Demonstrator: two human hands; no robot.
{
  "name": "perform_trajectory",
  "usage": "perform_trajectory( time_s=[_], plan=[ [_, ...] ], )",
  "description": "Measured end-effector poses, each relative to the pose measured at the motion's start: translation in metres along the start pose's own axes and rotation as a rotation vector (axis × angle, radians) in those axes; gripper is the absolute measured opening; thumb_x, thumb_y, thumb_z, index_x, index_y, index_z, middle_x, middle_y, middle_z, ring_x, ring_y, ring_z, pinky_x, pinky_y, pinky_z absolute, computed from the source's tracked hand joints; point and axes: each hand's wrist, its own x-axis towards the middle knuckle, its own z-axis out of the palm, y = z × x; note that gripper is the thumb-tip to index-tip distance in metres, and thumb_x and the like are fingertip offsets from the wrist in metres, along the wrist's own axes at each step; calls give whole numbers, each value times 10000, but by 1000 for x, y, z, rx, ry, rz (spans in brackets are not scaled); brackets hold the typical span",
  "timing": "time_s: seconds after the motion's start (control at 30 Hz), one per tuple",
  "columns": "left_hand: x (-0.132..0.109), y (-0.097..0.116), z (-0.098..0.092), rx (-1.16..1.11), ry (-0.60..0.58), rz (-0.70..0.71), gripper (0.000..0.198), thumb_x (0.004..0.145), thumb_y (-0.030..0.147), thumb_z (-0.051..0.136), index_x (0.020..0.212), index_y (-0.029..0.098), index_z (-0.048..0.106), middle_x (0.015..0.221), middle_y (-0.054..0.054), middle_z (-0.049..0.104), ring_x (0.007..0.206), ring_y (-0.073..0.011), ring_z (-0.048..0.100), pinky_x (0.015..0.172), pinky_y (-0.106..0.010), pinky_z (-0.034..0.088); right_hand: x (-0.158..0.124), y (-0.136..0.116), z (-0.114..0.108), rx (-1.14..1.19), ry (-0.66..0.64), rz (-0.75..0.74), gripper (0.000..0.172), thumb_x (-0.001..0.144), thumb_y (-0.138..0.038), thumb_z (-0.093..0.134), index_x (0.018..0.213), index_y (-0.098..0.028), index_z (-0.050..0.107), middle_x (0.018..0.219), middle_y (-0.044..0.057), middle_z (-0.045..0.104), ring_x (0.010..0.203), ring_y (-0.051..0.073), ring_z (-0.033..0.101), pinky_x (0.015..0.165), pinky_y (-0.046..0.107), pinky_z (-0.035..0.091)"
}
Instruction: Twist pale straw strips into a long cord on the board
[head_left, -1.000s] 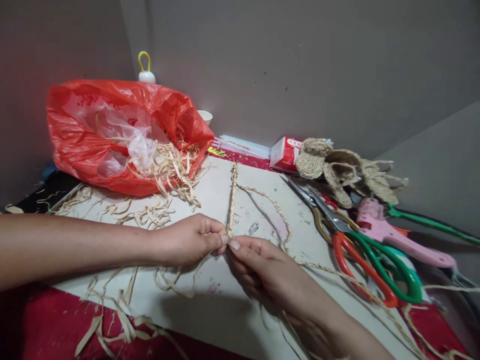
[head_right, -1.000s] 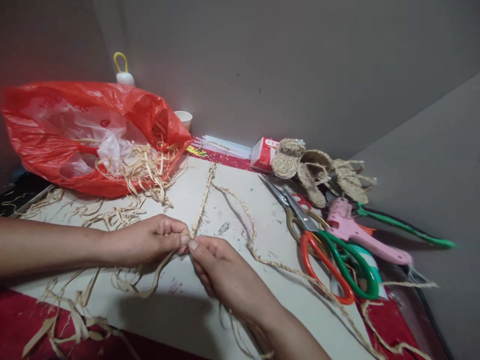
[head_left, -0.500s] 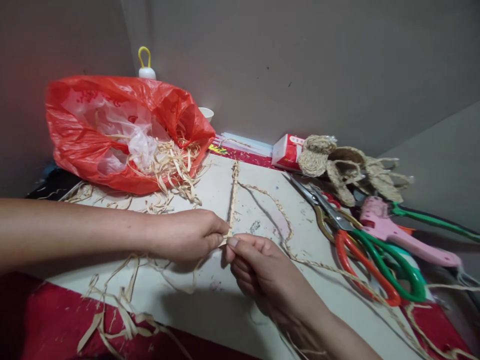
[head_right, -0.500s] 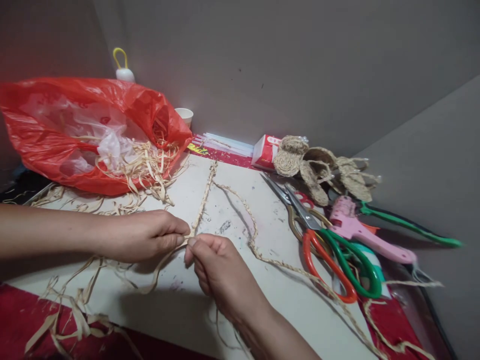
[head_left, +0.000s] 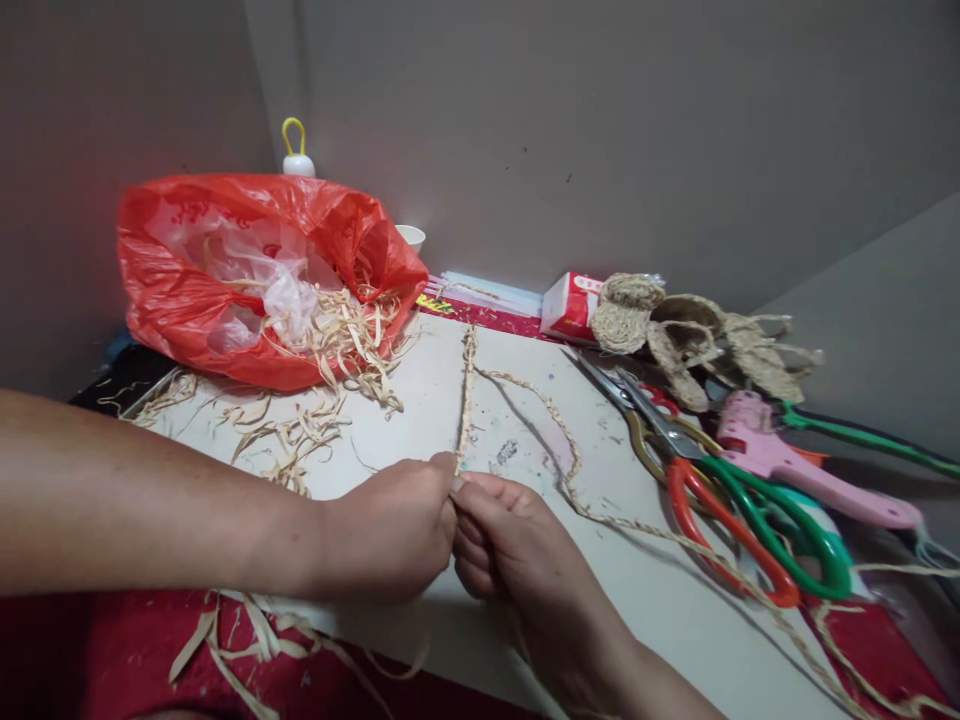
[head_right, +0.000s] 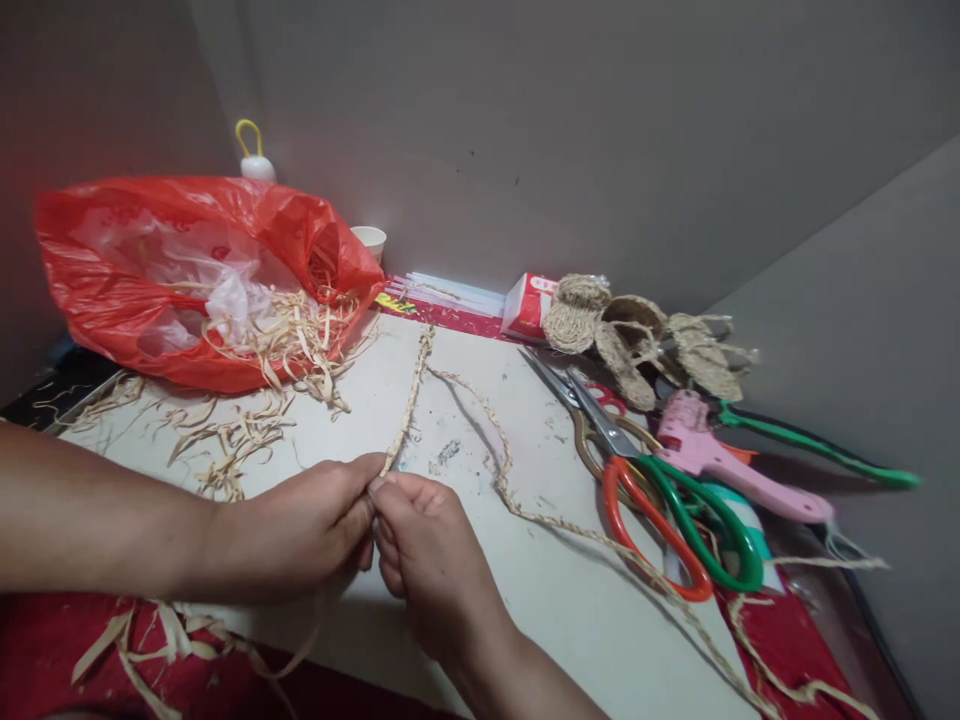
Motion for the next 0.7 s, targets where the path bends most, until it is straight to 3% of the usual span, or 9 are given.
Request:
perform_trajectory(
  time_s=[0.17, 0.3, 0.47, 0.5, 0.6, 0.7],
  plan=[
    [-9, 0, 0, -42, 8, 72, 230, 807, 209, 421, 1023, 149, 474, 760, -45, 606, 628, -131, 513, 573, -213, 378, 0, 2, -1, 12, 2, -33, 364, 785, -375, 589, 547, -186, 390, 375, -101, 299, 348, 25, 163, 352, 185, 114],
    [-22, 2, -23, -89, -51, 4, 218, 839, 312, 423, 934, 155, 541, 653, -1, 556, 561, -110, 465, 524, -204, 344, 1, 1, -4, 70, -49, 1, 274, 761, -373, 635, 649, -172, 485, 389, -130, 235, 361, 24, 103, 352, 178, 83],
    [-13, -7, -46, -155, 186, 96, 254, 831, 359, 459, 903, 146, 577, 693, 8, 539, 617, -100, 452, 573, -196, 350, 2, -2, -6, 70, -80, 5, 246, 764, -373, 646, 755, -135, 584, 399, -132, 227, 367, 23, 97, 354, 173, 79],
    [-9, -9, -45, -197, 148, 90, 237, 826, 348, 466, 889, 146, 573, 714, 4, 547, 626, -98, 458, 580, -194, 355, 2, -2, -6, 67, -90, 7, 248, 768, -374, 644, 741, -136, 580, 400, -132, 225, 368, 22, 96, 355, 171, 82],
    [3, -12, -35, -387, -138, -28, 234, 846, 353, 414, 786, 154, 520, 638, 23, 516, 508, -74, 413, 503, -187, 326, 2, -5, -9, 60, -142, 18, 261, 772, -373, 645, 689, -146, 547, 402, -131, 227, 365, 19, 97, 356, 170, 92],
    [8, -15, -28, -432, -182, 17, 259, 845, 366, 424, 723, 153, 506, 530, 62, 398, 429, -55, 291, 440, -182, 247, 2, -9, -14, 15, -163, 38, 268, 768, -388, 645, 696, -147, 551, 402, -127, 254, 359, 20, 114, 356, 173, 93]
  ],
)
